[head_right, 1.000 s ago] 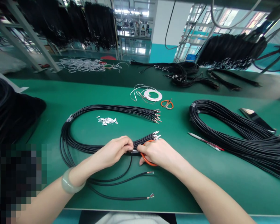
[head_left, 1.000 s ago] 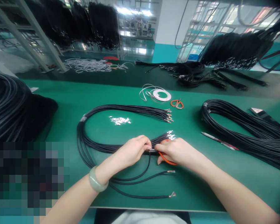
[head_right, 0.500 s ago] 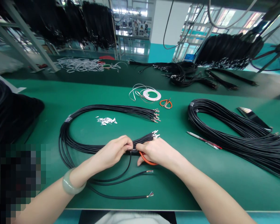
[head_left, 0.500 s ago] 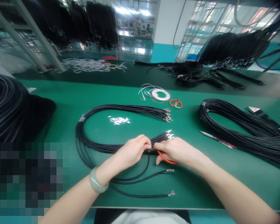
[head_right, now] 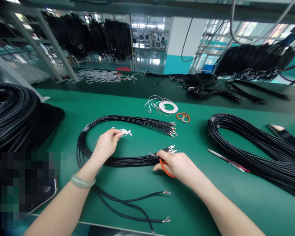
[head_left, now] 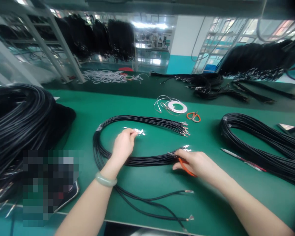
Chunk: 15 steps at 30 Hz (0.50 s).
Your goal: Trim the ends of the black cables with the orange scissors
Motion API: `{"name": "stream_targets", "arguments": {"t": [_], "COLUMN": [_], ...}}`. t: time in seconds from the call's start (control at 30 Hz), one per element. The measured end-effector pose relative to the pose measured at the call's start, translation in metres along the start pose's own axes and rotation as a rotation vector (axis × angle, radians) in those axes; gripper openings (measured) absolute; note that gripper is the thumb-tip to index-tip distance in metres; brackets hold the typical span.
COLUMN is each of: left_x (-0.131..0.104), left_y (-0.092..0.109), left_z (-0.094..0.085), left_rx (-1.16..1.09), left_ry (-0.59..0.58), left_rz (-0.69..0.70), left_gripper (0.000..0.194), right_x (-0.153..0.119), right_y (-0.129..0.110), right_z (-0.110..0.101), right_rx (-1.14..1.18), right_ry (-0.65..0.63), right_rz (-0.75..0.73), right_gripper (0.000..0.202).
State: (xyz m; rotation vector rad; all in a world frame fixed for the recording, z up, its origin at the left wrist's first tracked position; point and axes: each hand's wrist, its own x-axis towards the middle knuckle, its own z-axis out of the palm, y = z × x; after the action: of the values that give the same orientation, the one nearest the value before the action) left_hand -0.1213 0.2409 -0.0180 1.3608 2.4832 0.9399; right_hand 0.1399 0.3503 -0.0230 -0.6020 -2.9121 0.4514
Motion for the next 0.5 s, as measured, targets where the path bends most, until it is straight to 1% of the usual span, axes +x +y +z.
{"name": "stream_targets", "arguments": {"t": [0.1, 0.23, 0.3, 0.4, 0.5], "left_x": [0.009, 0.012, 0.012, 0.014, 0.016], "left_y": [-0.012, -0.02, -0.023, -0.027, -0.023], "left_z": [-0.002, 0.002, 0.003, 0.003, 0.0], "left_rx": [0.045, 0.065, 0.069, 0.073, 0.071], "left_ry": [0.038, 0.047, 0.06, 0.095, 0.151], "left_rz": [-0.071, -0.103, -0.109, -0.128, -0.112], "left_gripper": [0.024, 0.027, 0.025, 0.017, 0.022], "right_x": [-0.001, -0.003, -0.004, -0.004, -0.002], "right_y": [0.001, -0.002, -0.003, -0.004, -0.002], "right_z": [0.004, 0.0, -0.001, -0.001, 0.005], "right_rx": [0.186, 0.408, 0.453, 0.477, 0.48], "right_ry": [0.012, 0.0, 0.007, 0.055, 0.146], "right_rz": [0.057, 0.1, 0.103, 0.094, 0.088], "right_gripper": [0.026, 0.025, 0.022, 0.021, 0.02]}}
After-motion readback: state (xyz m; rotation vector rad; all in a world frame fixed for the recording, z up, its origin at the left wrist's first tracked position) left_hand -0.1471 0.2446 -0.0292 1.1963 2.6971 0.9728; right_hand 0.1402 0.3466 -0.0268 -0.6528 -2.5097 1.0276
